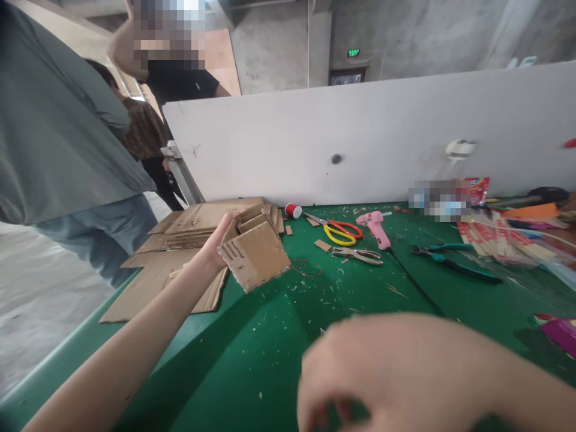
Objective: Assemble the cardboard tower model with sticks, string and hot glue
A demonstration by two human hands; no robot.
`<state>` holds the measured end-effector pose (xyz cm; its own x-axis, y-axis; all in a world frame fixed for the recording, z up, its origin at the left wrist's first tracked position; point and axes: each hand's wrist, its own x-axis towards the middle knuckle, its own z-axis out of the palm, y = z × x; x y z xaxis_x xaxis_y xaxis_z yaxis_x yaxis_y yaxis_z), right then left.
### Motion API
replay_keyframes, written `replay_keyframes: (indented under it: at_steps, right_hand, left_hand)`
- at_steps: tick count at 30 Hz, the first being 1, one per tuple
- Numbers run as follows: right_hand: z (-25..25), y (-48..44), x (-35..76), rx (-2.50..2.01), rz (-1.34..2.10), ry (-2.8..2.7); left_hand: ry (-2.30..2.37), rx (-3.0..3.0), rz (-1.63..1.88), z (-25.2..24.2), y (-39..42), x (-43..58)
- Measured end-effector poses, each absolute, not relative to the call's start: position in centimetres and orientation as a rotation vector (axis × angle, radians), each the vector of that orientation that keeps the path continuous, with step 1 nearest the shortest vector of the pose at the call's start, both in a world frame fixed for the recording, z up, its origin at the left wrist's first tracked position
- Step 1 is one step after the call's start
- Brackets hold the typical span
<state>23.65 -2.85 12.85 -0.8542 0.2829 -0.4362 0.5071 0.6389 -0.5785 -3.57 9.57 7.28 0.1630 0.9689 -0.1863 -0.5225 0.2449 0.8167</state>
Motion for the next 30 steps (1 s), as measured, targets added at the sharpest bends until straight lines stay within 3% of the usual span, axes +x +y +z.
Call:
replay_keyframes:
  at_steps: [3, 5, 18, 25, 30]
  right_hand:
    - [15.1, -0.2, 23.7, 1.267, -0.784, 2.938]
    - [15.6, 1.1, 23.1, 1.456, -0.608, 3.080]
    - [15.4, 2.5, 19.8, 1.282, -0.192, 3.096]
    - [16.6, 2.4, 21.8, 1.202, -0.630, 2.911]
    - [14.0, 6.5, 22.4, 1.483, -1.118, 3.242]
  left_hand:
    - [0.723, 0.776, 1.214, 8.0, 8.6, -2.9]
    - [0.680, 0.848, 1.216, 8.3, 8.2, -2.7]
    - [0.658, 0.891, 1.219, 7.5, 9.3, -3.7]
    - [0.693, 0.971, 1.228, 7.3, 9.2, -3.7]
    - [0.704, 1.171, 1.384, 7.2, 9.1, -3.1]
